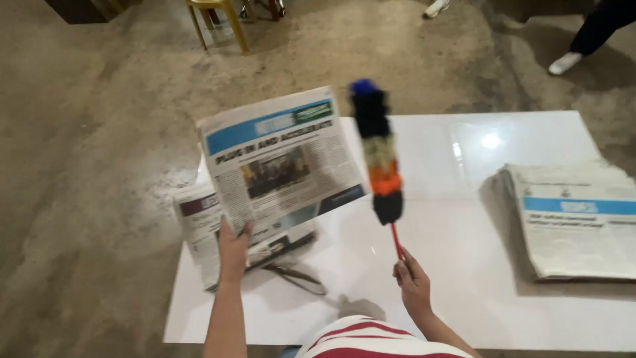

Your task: Dusting and organizing stacks of newspapers on a table using a feather duster.

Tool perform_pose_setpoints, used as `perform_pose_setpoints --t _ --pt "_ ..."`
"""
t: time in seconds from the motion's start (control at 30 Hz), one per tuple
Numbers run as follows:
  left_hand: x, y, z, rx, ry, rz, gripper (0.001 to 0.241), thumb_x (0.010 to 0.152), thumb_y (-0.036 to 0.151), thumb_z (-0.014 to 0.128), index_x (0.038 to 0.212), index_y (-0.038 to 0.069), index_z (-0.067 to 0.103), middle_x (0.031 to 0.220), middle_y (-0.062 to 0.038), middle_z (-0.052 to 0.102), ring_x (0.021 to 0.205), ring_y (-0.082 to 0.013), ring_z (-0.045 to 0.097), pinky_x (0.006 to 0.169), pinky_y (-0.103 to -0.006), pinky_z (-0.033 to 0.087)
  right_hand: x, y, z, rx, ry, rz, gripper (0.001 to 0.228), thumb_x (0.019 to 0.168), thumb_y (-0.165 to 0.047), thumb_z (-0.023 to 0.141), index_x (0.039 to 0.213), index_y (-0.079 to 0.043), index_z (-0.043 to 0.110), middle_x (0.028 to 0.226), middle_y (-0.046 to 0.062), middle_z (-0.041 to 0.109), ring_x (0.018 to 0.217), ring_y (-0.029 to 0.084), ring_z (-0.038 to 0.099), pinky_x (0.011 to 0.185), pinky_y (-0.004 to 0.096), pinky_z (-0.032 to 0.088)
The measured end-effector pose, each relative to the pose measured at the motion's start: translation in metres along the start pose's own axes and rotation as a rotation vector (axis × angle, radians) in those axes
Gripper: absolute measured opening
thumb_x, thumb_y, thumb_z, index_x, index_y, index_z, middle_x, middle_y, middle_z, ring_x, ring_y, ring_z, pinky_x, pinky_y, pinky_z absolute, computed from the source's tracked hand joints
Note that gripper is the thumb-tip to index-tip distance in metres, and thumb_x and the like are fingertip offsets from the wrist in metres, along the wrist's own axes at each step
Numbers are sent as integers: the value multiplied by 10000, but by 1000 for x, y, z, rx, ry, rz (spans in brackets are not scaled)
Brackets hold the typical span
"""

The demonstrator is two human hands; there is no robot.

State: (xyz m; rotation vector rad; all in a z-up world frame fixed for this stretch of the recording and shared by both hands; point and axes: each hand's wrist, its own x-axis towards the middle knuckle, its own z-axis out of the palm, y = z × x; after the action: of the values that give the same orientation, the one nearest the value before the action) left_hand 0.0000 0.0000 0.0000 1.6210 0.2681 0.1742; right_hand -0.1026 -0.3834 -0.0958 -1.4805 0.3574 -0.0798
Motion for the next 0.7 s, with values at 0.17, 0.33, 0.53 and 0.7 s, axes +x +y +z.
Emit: perform_pose_setpoints --t 0.17,0.33,0.53,0.7 --pt "14 -124 -110 451 102 -309 558 947 161 617 1468 78 434 1326 -193 613 1200 -372 602 992 -500 475 -16 47 78 -95 -168 14 509 936 21 558 1435 -79 567 823 50 640 685 132 546 620 255 478" --pt "-10 -169 -161 291 203 -484 422 957 39 588 1376 7 551 1214 -188 677 1069 -302 657 935 -413 505 -41 -1 156 -614 -515 373 441 983 -205 536 1416 -161 606 800 14 714 681 104 593 656 238 497" --pt "-5 -166 -156 429 182 -455 472 949 117 582 1411 33 538 1196 -181 691 1025 -308 652 882 -387 496 -28 13 155 -631 -444 561 448 1014 -211 508 1442 -291 610 868 13 692 707 106 557 670 229 458" --pt "-7 -162 -159 399 147 -461 509 935 117 597 1435 43 536 1262 -164 693 1107 -287 671 937 -378 513 -28 -20 159 -441 35 491 421 984 -228 596 1372 -79 662 635 63 570 565 137 459 521 277 362"
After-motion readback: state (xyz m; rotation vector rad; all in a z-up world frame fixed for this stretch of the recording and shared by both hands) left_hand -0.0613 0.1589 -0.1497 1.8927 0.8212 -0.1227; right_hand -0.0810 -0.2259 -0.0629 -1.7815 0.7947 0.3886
